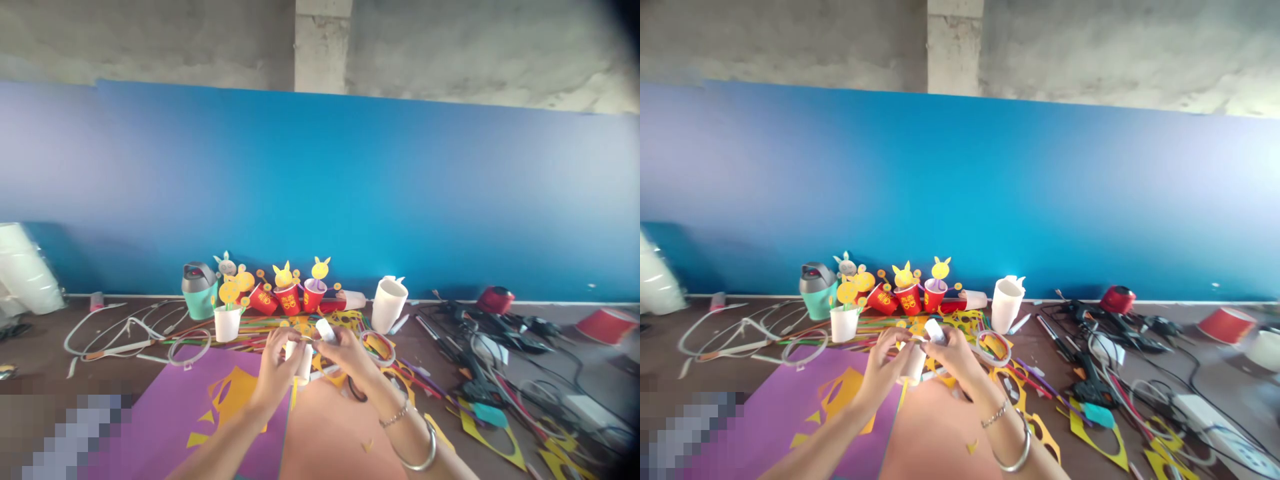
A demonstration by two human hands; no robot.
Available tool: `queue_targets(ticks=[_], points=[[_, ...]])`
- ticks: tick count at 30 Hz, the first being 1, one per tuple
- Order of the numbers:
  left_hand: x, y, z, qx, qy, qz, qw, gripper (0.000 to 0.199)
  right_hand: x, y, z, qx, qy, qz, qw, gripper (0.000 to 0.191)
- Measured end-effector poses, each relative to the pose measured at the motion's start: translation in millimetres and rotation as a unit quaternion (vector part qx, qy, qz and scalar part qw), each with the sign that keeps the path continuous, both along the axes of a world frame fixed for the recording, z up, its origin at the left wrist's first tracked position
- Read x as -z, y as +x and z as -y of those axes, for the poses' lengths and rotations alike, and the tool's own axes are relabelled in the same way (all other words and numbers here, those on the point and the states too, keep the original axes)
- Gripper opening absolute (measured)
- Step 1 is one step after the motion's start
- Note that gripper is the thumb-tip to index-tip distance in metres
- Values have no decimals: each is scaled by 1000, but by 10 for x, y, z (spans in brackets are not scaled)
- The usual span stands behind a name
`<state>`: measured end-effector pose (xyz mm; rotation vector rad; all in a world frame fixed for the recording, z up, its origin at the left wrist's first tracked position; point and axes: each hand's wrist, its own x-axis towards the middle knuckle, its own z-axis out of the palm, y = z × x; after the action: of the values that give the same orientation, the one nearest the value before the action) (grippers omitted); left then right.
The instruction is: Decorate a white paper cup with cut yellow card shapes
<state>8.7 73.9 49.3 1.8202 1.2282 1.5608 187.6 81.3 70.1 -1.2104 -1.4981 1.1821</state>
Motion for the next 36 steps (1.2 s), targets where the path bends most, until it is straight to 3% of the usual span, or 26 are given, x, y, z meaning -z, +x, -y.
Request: queue_targets(ticks=[2,8,11,15,19,26,36], points=[[-19,6,7,15,13,6,1000,11,-18,-54,37,-9,-18,-29,999,15],[-28,18,16,42,18,-3,999,10,-23,-28,3,-68,41,-44,996,18],[-14,3,17,18,16,3,1000,14,-17,5,0,-98,32,-52,993,16],[-11,-48,24,-32,15,36,999,14,-16,33,35,-144,-26,-81,986,32],[-38,-88,41,-68,87,-6,994,11,-14,40,54,-181,-11,-56,982,30],[-121,-101,105,-109,219,-156,957,17,-28,30,53,-168,31,-36,985,30],[-98,-111,114,-101,229,-236,939,19,-36,39,64,-145,26,-25,989,33]])
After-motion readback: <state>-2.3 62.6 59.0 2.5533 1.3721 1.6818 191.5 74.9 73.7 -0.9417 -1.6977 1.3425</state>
